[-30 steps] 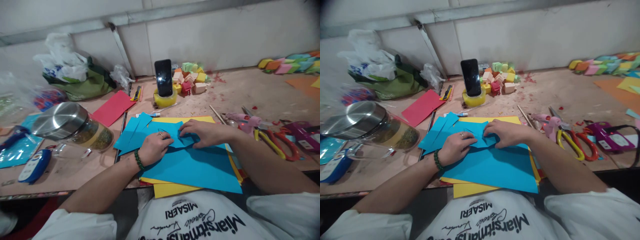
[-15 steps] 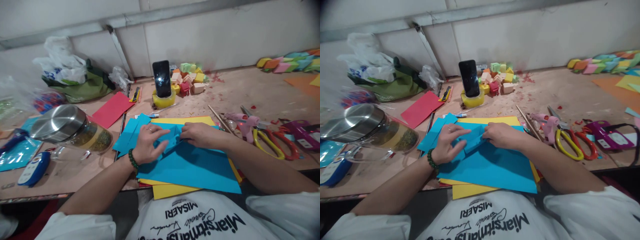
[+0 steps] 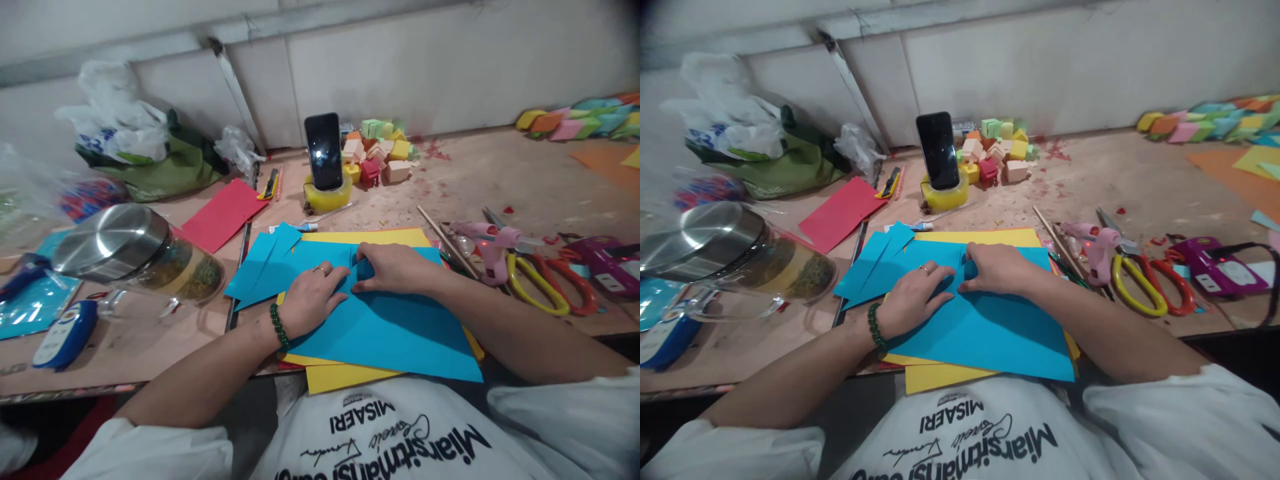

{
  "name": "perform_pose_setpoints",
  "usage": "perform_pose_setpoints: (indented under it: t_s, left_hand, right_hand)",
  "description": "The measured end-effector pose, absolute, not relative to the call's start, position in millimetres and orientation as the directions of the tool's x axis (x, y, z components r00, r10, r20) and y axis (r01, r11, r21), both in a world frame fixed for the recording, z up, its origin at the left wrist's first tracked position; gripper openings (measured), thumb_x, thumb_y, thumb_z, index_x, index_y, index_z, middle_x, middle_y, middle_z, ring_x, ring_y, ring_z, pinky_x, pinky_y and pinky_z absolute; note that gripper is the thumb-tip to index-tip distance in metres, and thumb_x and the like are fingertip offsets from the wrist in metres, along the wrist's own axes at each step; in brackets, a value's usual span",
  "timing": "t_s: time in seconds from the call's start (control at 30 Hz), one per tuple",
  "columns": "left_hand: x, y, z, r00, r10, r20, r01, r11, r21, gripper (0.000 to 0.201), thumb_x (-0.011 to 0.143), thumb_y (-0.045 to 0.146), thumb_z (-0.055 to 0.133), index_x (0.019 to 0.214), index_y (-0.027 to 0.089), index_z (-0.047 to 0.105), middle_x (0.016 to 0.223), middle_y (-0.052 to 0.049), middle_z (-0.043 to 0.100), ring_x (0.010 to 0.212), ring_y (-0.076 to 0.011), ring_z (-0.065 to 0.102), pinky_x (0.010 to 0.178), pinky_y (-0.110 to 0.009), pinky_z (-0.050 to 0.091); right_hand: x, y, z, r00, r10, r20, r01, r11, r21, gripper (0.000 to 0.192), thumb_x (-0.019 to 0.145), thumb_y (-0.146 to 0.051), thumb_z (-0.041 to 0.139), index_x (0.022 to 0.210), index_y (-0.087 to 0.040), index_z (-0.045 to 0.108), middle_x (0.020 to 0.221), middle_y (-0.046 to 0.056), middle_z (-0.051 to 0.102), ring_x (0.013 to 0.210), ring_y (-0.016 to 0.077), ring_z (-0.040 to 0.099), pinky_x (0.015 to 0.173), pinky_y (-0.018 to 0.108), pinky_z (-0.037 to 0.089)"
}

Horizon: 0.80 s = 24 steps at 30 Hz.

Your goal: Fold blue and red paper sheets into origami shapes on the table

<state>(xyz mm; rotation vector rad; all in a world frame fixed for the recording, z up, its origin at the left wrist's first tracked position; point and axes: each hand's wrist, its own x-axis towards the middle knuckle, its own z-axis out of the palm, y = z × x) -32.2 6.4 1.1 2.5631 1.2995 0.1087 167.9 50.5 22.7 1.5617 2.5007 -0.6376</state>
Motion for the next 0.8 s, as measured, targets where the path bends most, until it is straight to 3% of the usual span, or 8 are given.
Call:
perform_pose_setpoints:
  t_s: [0.23, 0.5, 0.6, 0.7, 0.8]
  left_hand:
    - [-35, 10, -2, 0.584, 0.81, -0.056, 0.785, -0.547, 0.29, 0.039, 0.089, 0.044, 0.061, 0.116, 0.018, 0.05, 0.107, -0.009, 0.056, 0.09, -0.0254, 0.06, 0.071, -0.036, 0.049]
    - [-38, 14, 1, 0.574, 0.812, -0.105, 0.812, -0.549, 0.197, 0.052, 0.082, 0.052, 0.068, 0.116, 0.017, 0.05, 0.107, -0.009, 0.056, 0.084, -0.0236, 0.06, 0.065, -0.031, 0.045]
    - [-38, 14, 3, 0.591, 0.801, -0.097, 0.803, -0.573, 0.165, 0.054, 0.082, 0.053, 0.067, 0.117, 0.015, 0.051, 0.105, -0.01, 0.057, 0.081, -0.0232, 0.059, 0.064, -0.031, 0.045]
    - [-39, 15, 2, 0.671, 0.74, -0.052, 0.739, -0.662, 0.125, 0.047, 0.087, 0.05, 0.062, 0.121, 0.018, 0.054, 0.103, -0.009, 0.058, 0.076, -0.0211, 0.057, 0.062, -0.03, 0.042]
    - [-42, 16, -3, 0.795, 0.606, -0.004, 0.603, -0.791, 0.103, 0.033, 0.097, 0.042, 0.048, 0.12, 0.023, 0.06, 0.096, -0.007, 0.058, 0.07, -0.0175, 0.055, 0.061, -0.028, 0.039]
  right_hand:
    - [163, 48, 22, -0.418, 0.847, -0.328, 0.905, 0.354, -0.236, 0.058, 0.073, -0.06, 0.067, 0.113, -0.02, 0.054, 0.103, 0.01, 0.071, 0.091, 0.0301, 0.067, 0.058, 0.029, 0.037]
    - [180, 62, 28, -0.32, 0.858, -0.402, 0.947, 0.291, -0.134, 0.052, 0.078, -0.053, 0.064, 0.114, -0.018, 0.052, 0.102, 0.012, 0.071, 0.087, 0.0288, 0.067, 0.058, 0.03, 0.038]
    - [190, 68, 29, -0.315, 0.864, -0.392, 0.949, 0.276, -0.155, 0.05, 0.079, -0.051, 0.064, 0.115, -0.018, 0.053, 0.098, 0.01, 0.07, 0.081, 0.0259, 0.066, 0.057, 0.029, 0.039]
    - [197, 73, 29, -0.366, 0.849, -0.38, 0.928, 0.305, -0.213, 0.048, 0.077, -0.05, 0.065, 0.112, -0.018, 0.055, 0.094, 0.009, 0.07, 0.077, 0.0236, 0.065, 0.057, 0.028, 0.039]
    - [197, 73, 29, -0.406, 0.836, -0.37, 0.909, 0.325, -0.262, 0.045, 0.078, -0.049, 0.064, 0.111, -0.018, 0.056, 0.093, 0.009, 0.069, 0.076, 0.0225, 0.064, 0.057, 0.028, 0.039]
